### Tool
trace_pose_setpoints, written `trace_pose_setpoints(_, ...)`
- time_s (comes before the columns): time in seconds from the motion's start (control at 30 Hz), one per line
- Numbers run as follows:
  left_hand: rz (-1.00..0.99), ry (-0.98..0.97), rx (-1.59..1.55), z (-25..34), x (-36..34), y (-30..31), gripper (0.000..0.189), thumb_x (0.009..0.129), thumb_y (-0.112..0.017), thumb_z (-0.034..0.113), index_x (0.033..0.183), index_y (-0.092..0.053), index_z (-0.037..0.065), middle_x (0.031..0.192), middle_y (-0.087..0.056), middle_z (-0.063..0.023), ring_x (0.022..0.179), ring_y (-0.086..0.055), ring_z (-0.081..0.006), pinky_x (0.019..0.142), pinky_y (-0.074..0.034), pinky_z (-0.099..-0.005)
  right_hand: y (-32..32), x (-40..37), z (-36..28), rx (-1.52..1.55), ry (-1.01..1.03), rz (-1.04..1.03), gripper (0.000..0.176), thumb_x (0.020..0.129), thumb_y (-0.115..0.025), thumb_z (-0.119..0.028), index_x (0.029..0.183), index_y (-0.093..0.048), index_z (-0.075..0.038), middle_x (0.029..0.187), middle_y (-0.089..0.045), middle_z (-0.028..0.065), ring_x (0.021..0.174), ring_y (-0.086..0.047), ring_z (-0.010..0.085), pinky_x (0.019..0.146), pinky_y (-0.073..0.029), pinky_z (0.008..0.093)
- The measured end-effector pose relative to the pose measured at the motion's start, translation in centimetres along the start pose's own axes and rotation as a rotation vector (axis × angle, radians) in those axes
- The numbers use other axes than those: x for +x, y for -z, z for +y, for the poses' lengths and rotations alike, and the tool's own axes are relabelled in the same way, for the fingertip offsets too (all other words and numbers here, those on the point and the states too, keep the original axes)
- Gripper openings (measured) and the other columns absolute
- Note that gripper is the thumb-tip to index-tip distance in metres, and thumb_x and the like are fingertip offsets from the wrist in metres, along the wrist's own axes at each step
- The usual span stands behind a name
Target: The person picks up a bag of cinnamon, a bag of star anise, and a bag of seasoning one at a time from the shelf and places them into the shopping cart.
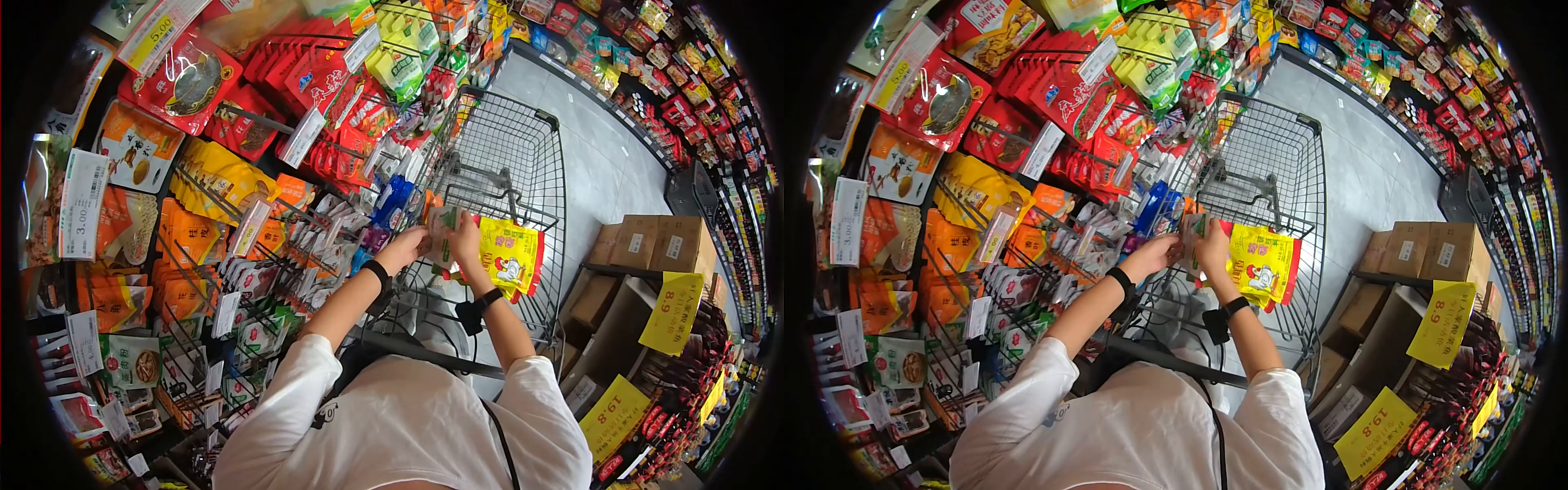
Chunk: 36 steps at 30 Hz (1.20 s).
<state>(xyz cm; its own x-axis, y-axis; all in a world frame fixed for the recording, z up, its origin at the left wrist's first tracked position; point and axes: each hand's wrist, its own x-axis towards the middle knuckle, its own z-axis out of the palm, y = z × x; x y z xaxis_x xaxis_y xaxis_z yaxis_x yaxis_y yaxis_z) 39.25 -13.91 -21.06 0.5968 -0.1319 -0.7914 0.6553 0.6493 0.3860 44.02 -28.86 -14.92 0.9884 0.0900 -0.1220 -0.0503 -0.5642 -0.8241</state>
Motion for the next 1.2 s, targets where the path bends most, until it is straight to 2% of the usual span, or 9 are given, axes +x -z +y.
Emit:
trace_pose_setpoints(0.17, -0.043, -0.079, 0.06, 1.2, -1.2, -1.6, 0.015, 0.093, -0.046, 0.024, 0.095, -0.055, 0.012, 0.087, -0.058, -0.0026, 0.081, -0.057, -0.017, 0.072, -0.048, -0.0313, -3.5, -0.5, 0.4, 0.066, -0.111, -0.112, 0.032, 0.072, -0.067, -0.013, 0.096, -0.05, 0.0, 0.084, -0.061, 0.0244, 0.084, -0.059, 0.0422, 0.068, -0.048, 0.0447)
trace_pose_setpoints(0.23, -0.037, -0.067, 0.041, 0.8, 0.2, -0.2, 0.015, 0.092, -0.045, 0.022, 0.095, -0.056, 0.013, 0.086, -0.059, -0.001, 0.078, -0.057, -0.0149, 0.067, -0.045, -0.0292, -4.7, -0.6, 0.8, 0.107, -0.161, -0.156, 0.033, 0.073, -0.067, -0.013, 0.098, -0.049, 0.0, 0.084, -0.061, 0.0244, 0.084, -0.059, 0.0425, 0.068, -0.048, 0.0453)
trace_pose_setpoints(0.37, 0.046, -0.028, 0.034, 0.6, 0.7, 0.6, 0.016, 0.092, -0.044, 0.024, 0.093, -0.056, 0.013, 0.086, -0.06, 0.0007, 0.078, -0.056, -0.014, 0.067, -0.043, -0.0296, -9.2, 0.1, 4.2, 0.029, -0.159, -0.139, 0.035, 0.078, -0.048, -0.004, 0.112, -0.044, 0.001, 0.083, -0.062, 0.0271, 0.078, -0.062, 0.042, 0.064, -0.049, 0.0472)
trace_pose_setpoints(0.4, 0.052, -0.021, 0.055, 0.8, 0.2, 0.4, 0.016, 0.092, -0.044, 0.024, 0.093, -0.056, 0.013, 0.086, -0.06, 0.0007, 0.078, -0.056, -0.0141, 0.068, -0.043, -0.0299, -8.4, -0.1, 2.6, 0.052, -0.241, -0.145, 0.022, 0.08, -0.047, -0.005, 0.101, -0.046, 0.001, 0.083, -0.061, 0.0279, 0.081, -0.061, 0.0435, 0.067, -0.048, 0.0473)
trace_pose_setpoints(0.5, 0.047, -0.009, 0.101, 1.2, -0.6, 0.1, 0.018, 0.092, -0.044, 0.027, 0.093, -0.056, 0.013, 0.087, -0.06, 0.001, 0.078, -0.056, -0.0142, 0.07, -0.042, -0.0303, -9.4, 0.3, 2.6, 0.108, -0.339, -0.155, 0.023, 0.081, -0.046, -0.005, 0.103, -0.043, 0.001, 0.081, -0.06, 0.029, 0.079, -0.062, 0.0432, 0.063, -0.049, 0.0477)
trace_pose_setpoints(0.7, -0.008, -0.016, 0.115, 0.6, 0.8, 1.9, 0.021, 0.092, -0.042, 0.027, 0.099, -0.056, 0.012, 0.091, -0.06, 0.0012, 0.082, -0.056, -0.0141, 0.071, -0.042, -0.0302, -10.5, 1.1, 3.5, 0.121, -0.382, -0.266, 0.043, 0.082, -0.042, -0.003, 0.125, -0.033, -0.001, 0.096, -0.06, 0.0294, 0.087, -0.061, 0.0416, 0.071, -0.049, 0.0473)
trace_pose_setpoints(0.83, -0.011, -0.005, 0.139, 1.0, 0.6, 2.3, 0.027, 0.092, -0.044, 0.028, 0.108, -0.054, 0.008, 0.111, -0.057, -0.0047, 0.1, -0.053, -0.0196, 0.084, -0.043, -0.036, -11.2, 0.8, 4.5, 0.058, -0.258, -0.273, 0.054, 0.083, -0.038, -0.002, 0.135, -0.024, -0.003, 0.101, -0.058, 0.0303, 0.092, -0.06, 0.0408, 0.076, -0.048, 0.0462)
trace_pose_setpoints(0.9, 0.007, -0.025, 0.163, 1.3, -0.1, 1.8, 0.03, 0.092, -0.042, 0.029, 0.111, -0.053, 0.009, 0.11, -0.057, -0.0026, 0.098, -0.052, -0.016, 0.082, -0.041, -0.0326, -11.6, 0.9, 4.9, 0.031, -0.297, -0.274, 0.056, 0.082, -0.038, -0.002, 0.136, -0.022, -0.003, 0.101, -0.058, 0.0303, 0.093, -0.059, 0.0414, 0.078, -0.047, 0.0463)
trace_pose_setpoints(1.2, 0.0, 0.008, 0.129, 2.0, 0.6, 1.8, 0.027, 0.091, -0.046, 0.026, 0.11, -0.052, 0.009, 0.114, -0.055, -0.0055, 0.101, -0.052, -0.0188, 0.081, -0.044, -0.0341, -10.5, 1.2, 3.5, 0.012, -0.301, -0.29, 0.045, 0.08, -0.043, -0.004, 0.125, -0.04, 0.0, 0.1, -0.059, 0.0287, 0.094, -0.06, 0.0391, 0.08, -0.047, 0.0448)
